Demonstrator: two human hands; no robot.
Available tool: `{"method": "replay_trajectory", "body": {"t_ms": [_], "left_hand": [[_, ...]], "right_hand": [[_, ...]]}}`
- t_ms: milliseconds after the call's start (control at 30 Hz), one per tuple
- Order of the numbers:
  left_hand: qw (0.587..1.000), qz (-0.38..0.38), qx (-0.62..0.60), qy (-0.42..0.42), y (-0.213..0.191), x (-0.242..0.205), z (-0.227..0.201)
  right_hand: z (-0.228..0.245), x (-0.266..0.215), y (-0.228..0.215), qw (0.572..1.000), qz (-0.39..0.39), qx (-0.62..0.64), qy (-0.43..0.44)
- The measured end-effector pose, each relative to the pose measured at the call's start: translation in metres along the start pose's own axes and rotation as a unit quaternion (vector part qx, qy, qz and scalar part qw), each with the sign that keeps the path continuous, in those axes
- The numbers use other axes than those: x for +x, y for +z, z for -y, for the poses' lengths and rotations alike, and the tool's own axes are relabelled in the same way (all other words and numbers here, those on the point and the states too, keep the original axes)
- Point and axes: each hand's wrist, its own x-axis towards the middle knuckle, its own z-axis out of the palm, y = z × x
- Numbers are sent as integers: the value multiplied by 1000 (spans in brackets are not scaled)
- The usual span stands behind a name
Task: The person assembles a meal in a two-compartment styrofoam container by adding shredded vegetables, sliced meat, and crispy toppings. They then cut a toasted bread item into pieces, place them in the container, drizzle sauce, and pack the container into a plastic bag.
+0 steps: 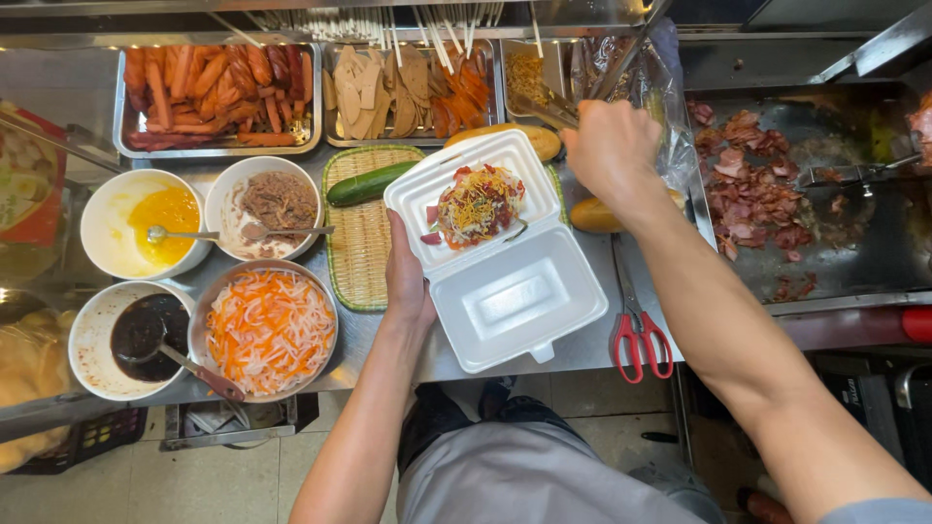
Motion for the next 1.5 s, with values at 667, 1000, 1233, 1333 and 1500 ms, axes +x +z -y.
{"method": "replay_trajectory", "body": {"t_ms": [667,1000,1233,1333,1500], "left_hand": [[997,-40,39,-57,-45,47,-36],[999,8,2,-53,-41,91,-3],[997,11,14,-72,-34,98,3],[997,5,19,-71,-38,96,5],[996,-5,29,-84,-42,95,9]], "right_hand": [[27,50,89,981,-37,54,185],[14,15,64,973,-94,131,165],[12,4,85,966,-76,154,193],[6,-2,86,962,-71,157,210],[2,-11,74,965,-103,155,184]]}}
